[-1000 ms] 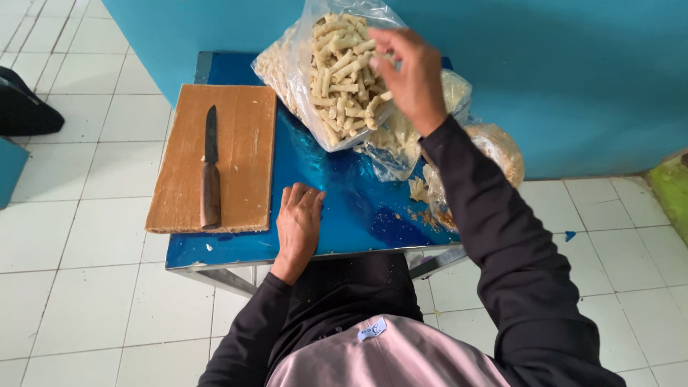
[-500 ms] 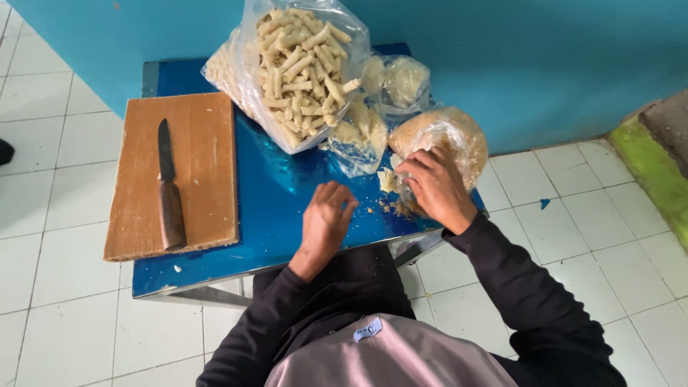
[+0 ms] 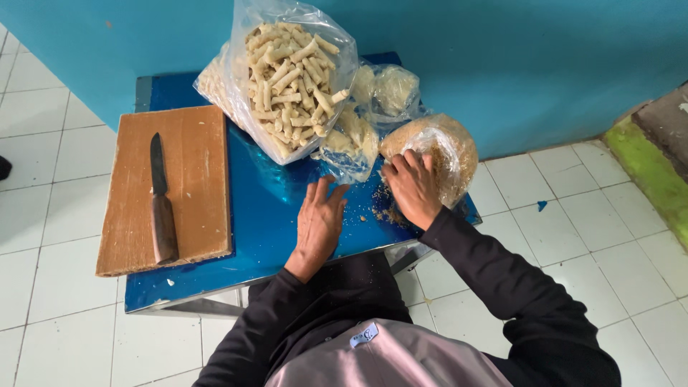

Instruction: The person sits at a small blue table and folds square dough wrappers around a filling by hand, pinching them closed and placing the finished rolled snacks into a large plastic bag with similar rolls. They repeat this folding cycle continuously, occasionally reaching into the bag of filling.

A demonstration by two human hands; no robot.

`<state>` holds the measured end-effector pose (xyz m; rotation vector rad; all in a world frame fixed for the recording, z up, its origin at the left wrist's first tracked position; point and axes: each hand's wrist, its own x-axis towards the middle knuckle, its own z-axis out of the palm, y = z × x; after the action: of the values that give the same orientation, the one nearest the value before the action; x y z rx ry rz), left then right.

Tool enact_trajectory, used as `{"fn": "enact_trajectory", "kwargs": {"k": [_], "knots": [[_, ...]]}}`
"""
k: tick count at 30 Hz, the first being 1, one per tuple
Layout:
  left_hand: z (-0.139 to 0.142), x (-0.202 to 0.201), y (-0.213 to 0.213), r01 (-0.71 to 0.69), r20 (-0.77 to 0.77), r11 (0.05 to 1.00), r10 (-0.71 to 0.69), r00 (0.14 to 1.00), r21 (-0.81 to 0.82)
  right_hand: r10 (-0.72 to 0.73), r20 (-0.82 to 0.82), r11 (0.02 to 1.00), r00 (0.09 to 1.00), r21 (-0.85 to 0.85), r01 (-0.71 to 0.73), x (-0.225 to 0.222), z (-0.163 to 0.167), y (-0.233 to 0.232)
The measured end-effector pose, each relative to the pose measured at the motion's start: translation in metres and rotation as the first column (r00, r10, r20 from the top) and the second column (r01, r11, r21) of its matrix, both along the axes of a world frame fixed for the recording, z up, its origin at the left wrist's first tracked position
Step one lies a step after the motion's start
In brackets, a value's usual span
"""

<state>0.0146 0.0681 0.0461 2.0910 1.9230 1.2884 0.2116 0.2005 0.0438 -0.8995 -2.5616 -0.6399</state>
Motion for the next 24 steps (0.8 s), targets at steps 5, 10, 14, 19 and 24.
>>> {"fn": "enact_trajectory", "kwargs": {"k": [5,10,14,19,24], "knots": [[-0.002,-0.004,0.005,0.03,-0.04,0.999,-0.029,0.999,0.014,0.068,-0.03,0.921,0.997,-0.383,-0.074,-0.002,0.02,0.026],[-0.009,-0.006,0.0,0.054,-0.003,0.998,-0.054,0.999,0.011,0.152,-0.214,0.967,0.965,-0.168,-0.19,-0.028,0.086,0.109],[-0.012,-0.008,-0.009,0.028,0.036,0.999,-0.028,0.999,0.024,0.173,-0.231,0.939,0.957,-0.255,-0.231,-0.068,0.118,0.138],[-0.011,-0.01,-0.015,0.03,0.113,0.999,-0.035,0.993,0.046,0.068,-0.397,0.88,0.915,-0.408,-0.242,-0.108,0.115,0.138],[-0.008,-0.01,-0.019,-0.001,0.141,0.999,-0.004,0.99,0.039,-0.171,-0.107,0.423,0.979,-0.906,-0.025,-0.125,0.113,0.162]]}}
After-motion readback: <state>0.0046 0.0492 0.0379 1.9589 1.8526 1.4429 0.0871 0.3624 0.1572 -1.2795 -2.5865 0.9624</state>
